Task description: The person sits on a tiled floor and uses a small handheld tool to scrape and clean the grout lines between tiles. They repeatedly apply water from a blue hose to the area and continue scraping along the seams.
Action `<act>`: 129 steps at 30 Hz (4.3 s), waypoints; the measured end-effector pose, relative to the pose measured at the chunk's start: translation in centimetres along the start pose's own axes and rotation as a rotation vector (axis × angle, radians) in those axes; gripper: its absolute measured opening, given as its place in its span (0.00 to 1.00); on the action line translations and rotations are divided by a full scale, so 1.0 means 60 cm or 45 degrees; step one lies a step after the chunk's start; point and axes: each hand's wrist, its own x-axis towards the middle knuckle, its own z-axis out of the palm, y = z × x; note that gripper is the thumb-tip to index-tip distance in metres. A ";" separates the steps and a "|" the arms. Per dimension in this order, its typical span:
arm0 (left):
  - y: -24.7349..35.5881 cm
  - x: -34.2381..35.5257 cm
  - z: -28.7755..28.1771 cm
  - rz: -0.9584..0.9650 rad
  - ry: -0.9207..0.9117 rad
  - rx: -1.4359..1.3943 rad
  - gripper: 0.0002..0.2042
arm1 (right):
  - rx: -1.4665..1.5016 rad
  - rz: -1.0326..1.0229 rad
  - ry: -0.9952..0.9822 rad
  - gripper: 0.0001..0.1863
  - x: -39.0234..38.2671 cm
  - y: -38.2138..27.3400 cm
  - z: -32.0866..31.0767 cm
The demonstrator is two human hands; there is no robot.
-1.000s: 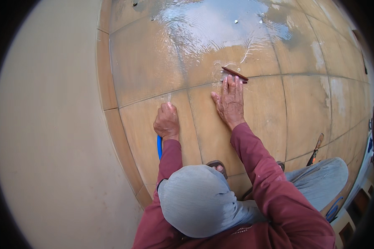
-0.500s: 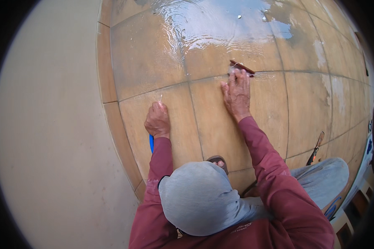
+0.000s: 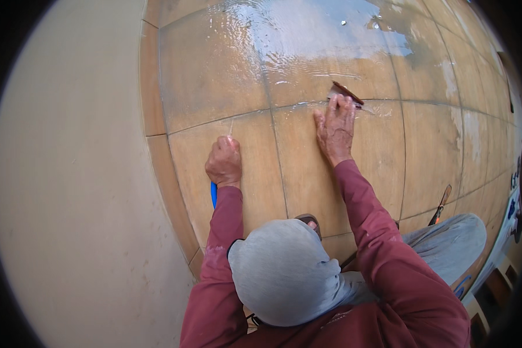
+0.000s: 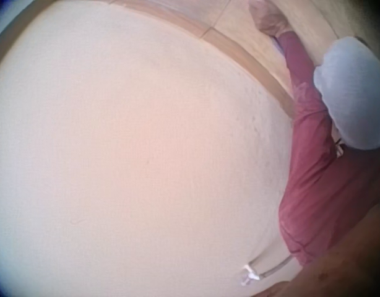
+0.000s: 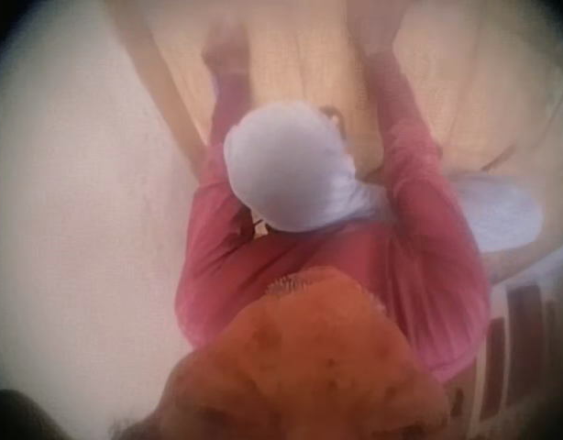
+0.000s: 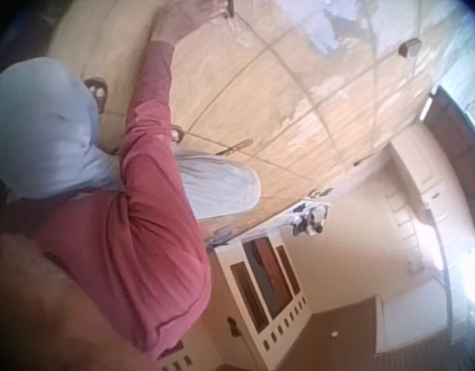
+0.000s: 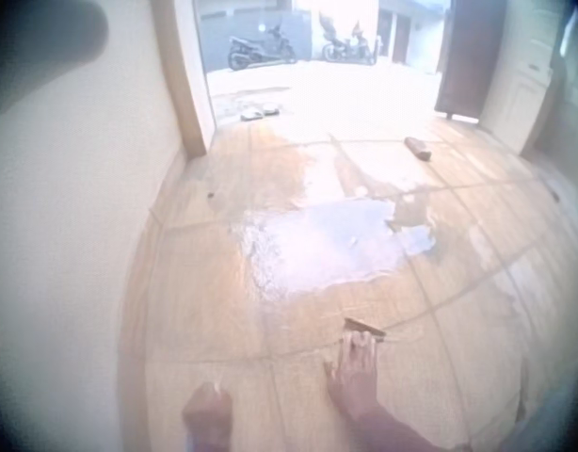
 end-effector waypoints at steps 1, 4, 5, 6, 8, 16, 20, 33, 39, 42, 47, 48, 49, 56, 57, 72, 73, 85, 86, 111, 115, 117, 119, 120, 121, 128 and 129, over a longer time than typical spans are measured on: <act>-0.005 -0.001 0.002 -0.005 -0.026 0.029 0.11 | 0.088 -0.132 0.004 0.36 -0.003 -0.073 0.020; -0.016 -0.002 0.003 0.011 -0.060 -0.028 0.11 | 0.449 -0.434 -0.221 0.34 -0.005 -0.218 0.018; -0.023 0.002 0.002 0.023 -0.052 -0.063 0.11 | 0.477 -0.502 -0.249 0.34 0.010 -0.210 0.016; -0.032 0.001 0.002 0.027 -0.051 -0.059 0.11 | 0.508 -0.573 -0.299 0.33 0.011 -0.198 0.014; -0.041 -0.001 0.002 0.020 -0.025 -0.049 0.11 | 0.390 -0.672 -0.304 0.32 -0.001 -0.091 -0.002; -0.005 0.013 0.007 -0.024 0.020 0.016 0.11 | 0.366 -0.619 -0.218 0.36 0.007 -0.103 0.005; -0.021 0.006 0.008 -0.068 -0.061 -0.092 0.10 | 0.472 -0.728 -0.261 0.33 0.069 -0.177 0.037; -0.015 0.007 -0.001 -0.052 -0.042 -0.169 0.10 | 0.504 -0.836 -0.621 0.14 0.155 0.092 -0.049; -0.020 0.013 -0.008 -0.052 -0.049 -0.176 0.09 | 0.694 -0.883 -0.423 0.07 0.162 -0.116 0.008; -0.027 0.010 -0.009 -0.049 -0.053 -0.174 0.08 | 0.728 -0.813 -0.530 0.08 0.158 -0.076 -0.012; -0.026 0.005 -0.007 -0.084 -0.066 -0.148 0.07 | 0.704 -0.695 -0.638 0.09 0.130 0.013 -0.021; -0.026 -0.001 -0.008 -0.085 -0.075 -0.159 0.07 | 0.714 -0.731 -0.552 0.08 0.119 -0.013 -0.015; -0.025 0.002 -0.006 -0.082 -0.063 -0.185 0.07 | 0.704 -0.772 -0.448 0.08 0.124 -0.038 -0.008; -0.017 0.010 -0.005 -0.085 -0.049 -0.249 0.10 | 0.449 -0.341 0.048 0.06 0.289 0.035 0.044; -0.017 0.005 -0.007 -0.095 -0.074 -0.237 0.10 | 0.377 -0.170 0.094 0.08 0.305 0.079 0.040; -0.014 0.013 -0.009 -0.132 -0.079 -0.192 0.10 | 0.077 -0.626 -0.214 0.31 0.359 -0.127 0.082; -0.020 0.007 -0.012 -0.123 -0.081 -0.171 0.09 | 0.048 -0.635 -0.293 0.31 0.336 -0.143 0.070; -0.019 0.010 -0.012 -0.078 -0.103 -0.225 0.06 | 0.086 -0.613 -0.089 0.25 0.586 -0.159 0.149; -0.018 0.001 -0.016 -0.093 -0.141 -0.232 0.07 | 0.078 -0.632 -0.200 0.26 0.569 -0.173 0.155; -0.022 0.028 -0.018 -0.133 -0.098 -0.372 0.08 | 0.377 -1.041 0.080 0.24 0.487 -0.493 0.208; -0.040 0.009 -0.030 -0.193 -0.122 -0.360 0.08 | 0.255 -1.173 -0.039 0.19 0.368 -0.522 0.142; -0.038 0.010 -0.037 -0.203 -0.113 -0.355 0.08 | 0.545 -1.337 -0.143 0.18 0.291 -0.484 0.131; -0.043 0.010 -0.037 -0.197 -0.094 -0.340 0.08 | 0.727 -1.456 -0.178 0.17 0.251 -0.452 0.124; -0.041 0.012 -0.033 -0.186 -0.078 -0.345 0.08 | 0.702 -1.404 -0.245 0.17 0.283 -0.443 0.123; -0.032 0.011 -0.030 -0.168 -0.063 -0.354 0.09 | 0.674 -1.343 -0.309 0.17 0.337 -0.437 0.131; -0.016 0.020 -0.023 -0.207 -0.035 -0.345 0.09 | 0.456 -1.064 -0.083 0.15 0.399 -0.396 0.160; -0.017 0.020 -0.027 -0.207 -0.011 -0.338 0.09 | 0.520 -1.097 -0.076 0.17 0.354 -0.368 0.156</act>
